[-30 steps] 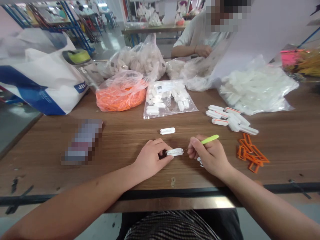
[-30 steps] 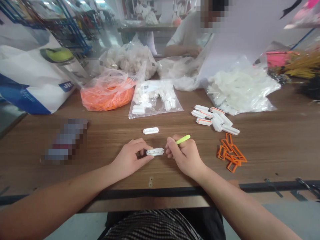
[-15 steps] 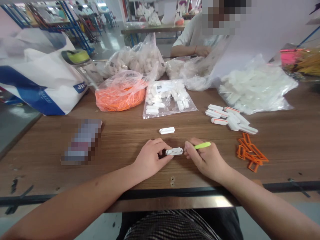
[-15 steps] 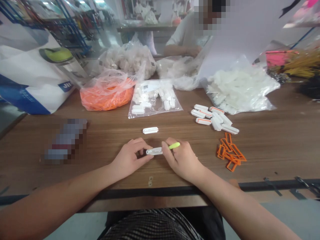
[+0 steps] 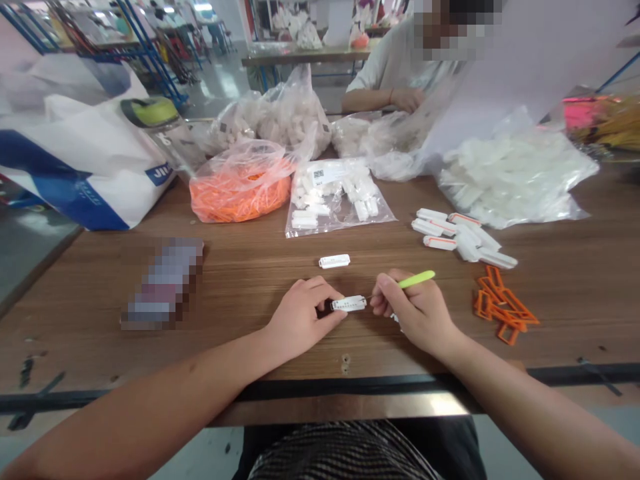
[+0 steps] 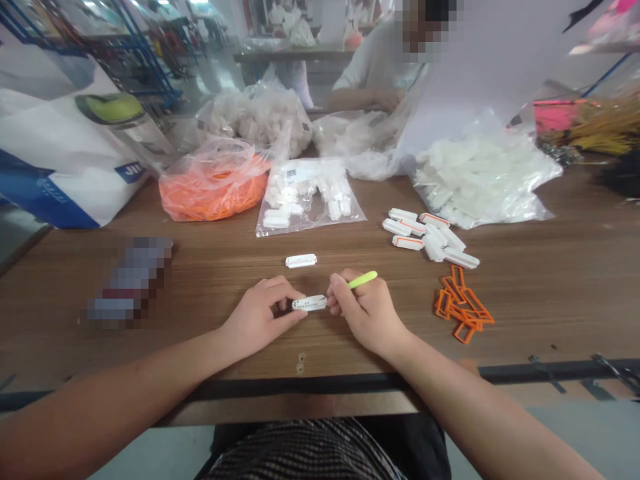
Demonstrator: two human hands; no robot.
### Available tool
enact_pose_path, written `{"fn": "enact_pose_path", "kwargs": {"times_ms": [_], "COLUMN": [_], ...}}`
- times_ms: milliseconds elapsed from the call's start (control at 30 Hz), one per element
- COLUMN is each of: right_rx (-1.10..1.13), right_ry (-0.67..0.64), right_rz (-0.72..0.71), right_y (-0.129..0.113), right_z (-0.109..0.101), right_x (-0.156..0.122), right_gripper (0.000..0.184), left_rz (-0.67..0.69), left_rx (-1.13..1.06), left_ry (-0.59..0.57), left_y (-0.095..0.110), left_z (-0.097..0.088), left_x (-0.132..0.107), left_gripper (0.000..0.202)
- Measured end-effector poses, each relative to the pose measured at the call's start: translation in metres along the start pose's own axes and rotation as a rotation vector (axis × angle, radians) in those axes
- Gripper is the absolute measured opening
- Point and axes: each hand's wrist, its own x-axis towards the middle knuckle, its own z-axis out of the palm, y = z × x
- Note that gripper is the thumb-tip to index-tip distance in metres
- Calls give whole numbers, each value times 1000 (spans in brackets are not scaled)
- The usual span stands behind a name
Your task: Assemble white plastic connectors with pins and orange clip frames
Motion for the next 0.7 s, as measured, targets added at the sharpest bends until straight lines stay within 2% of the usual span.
{"fn": "enact_pose_path", "kwargs": {"times_ms": [233,400,600,700], "right_rx": [-25,-146,-22,0], "right_ry": [-10,-80,52,34], "right_rz": [15,-99,-70,-51], "right_y": [5,5,3,4], "right_z": [1,0,3,4], "right_x": [1,-3,-3,-1], "right_gripper": [42,39,42,42], "left_rz": [-2,3,2,4], "left_rx": [-11,-19,-8,-8], "left_ry": [-4,-4,-12,-8], "left_y": [-1,0,0,-1], "left_z": [1,0,1,1], "left_x": [0,0,0,0], "left_gripper": [6,7,7,7]}}
